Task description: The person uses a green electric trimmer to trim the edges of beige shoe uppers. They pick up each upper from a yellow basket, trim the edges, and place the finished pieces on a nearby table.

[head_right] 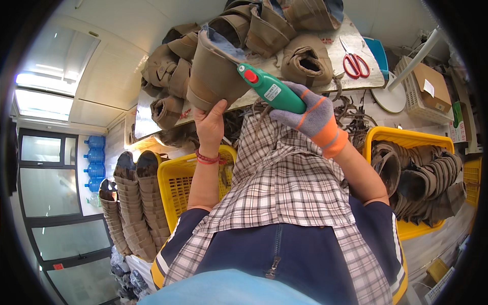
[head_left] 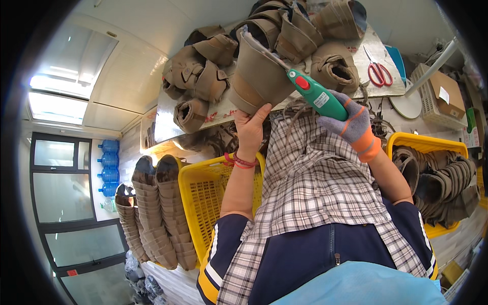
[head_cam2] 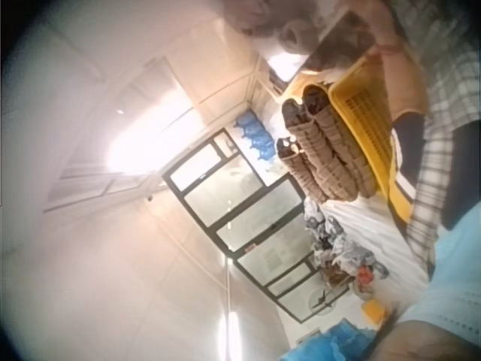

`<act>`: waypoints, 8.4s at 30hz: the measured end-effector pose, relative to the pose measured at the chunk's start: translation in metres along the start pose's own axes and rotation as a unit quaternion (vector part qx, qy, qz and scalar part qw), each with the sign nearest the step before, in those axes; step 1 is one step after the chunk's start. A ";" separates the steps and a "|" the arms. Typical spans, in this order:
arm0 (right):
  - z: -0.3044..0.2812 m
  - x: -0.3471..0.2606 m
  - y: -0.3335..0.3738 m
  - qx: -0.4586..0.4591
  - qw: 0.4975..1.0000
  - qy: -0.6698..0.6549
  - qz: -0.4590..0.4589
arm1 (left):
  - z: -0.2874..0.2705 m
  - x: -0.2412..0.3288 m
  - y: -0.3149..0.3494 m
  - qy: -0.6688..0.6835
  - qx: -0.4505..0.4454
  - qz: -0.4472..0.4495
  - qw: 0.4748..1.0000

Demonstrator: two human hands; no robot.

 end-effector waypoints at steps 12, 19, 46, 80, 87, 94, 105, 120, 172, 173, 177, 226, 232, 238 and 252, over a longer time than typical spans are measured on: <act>-0.010 0.005 -0.011 0.038 0.998 -0.024 0.051 | 0.012 -0.002 0.009 -0.605 -0.202 0.189 0.747; -0.015 0.010 -0.012 0.033 0.994 -0.060 0.089 | 0.023 -0.018 0.021 -0.644 -0.253 0.153 0.706; -0.076 0.048 0.006 0.158 0.974 -0.090 0.131 | -0.084 -0.105 -0.170 -0.253 0.121 -0.113 0.953; -0.035 0.076 0.031 0.061 0.983 -0.056 0.163 | -0.205 -0.121 0.043 0.082 0.446 -0.097 0.886; -0.037 0.079 0.024 0.055 0.990 0.045 0.120 | -0.155 -0.130 -0.003 0.443 0.338 -0.169 0.813; -0.040 0.024 0.024 0.051 0.929 0.358 -0.072 | -0.129 -0.067 -0.027 0.372 0.266 -0.243 0.856; -0.039 0.016 0.035 0.028 0.868 0.454 -0.200 | -0.088 -0.038 -0.021 0.442 0.155 -0.311 0.827; -0.031 0.012 0.032 0.022 0.892 0.403 -0.203 | -0.050 -0.053 -0.017 0.463 0.125 -0.328 0.814; -0.009 0.007 -0.013 0.010 0.988 -0.094 0.119 | 0.019 -0.036 0.028 -0.655 -0.230 0.166 0.701; -0.010 0.007 -0.014 0.012 0.988 -0.101 0.119 | 0.019 -0.036 0.030 -0.652 -0.234 0.167 0.702; -0.016 0.012 -0.025 0.025 0.986 -0.120 0.113 | 0.022 -0.030 0.040 -0.650 -0.250 0.180 0.694; -0.039 0.011 0.024 0.077 0.865 0.434 -0.239 | -0.102 -0.020 -0.062 0.559 0.116 -0.269 0.775; -0.041 0.023 0.024 0.069 0.881 0.416 -0.214 | -0.078 -0.028 -0.061 0.557 0.078 -0.295 0.772; -0.042 0.024 0.023 0.052 0.893 0.395 -0.209 | -0.078 -0.042 -0.060 0.554 0.097 -0.307 0.768; -0.053 0.037 0.015 -0.018 0.948 0.280 -0.148 | -0.070 -0.032 -0.057 0.548 0.090 -0.327 0.764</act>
Point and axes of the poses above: each hand's wrist, its own y-axis away from the middle knuckle, its own z-axis out of the palm, x = y × z, the point moved 6 cm from there along -y, towards the middle knuckle, and after that the axes turned 3 degrees about -x, right-handed, at the moved point
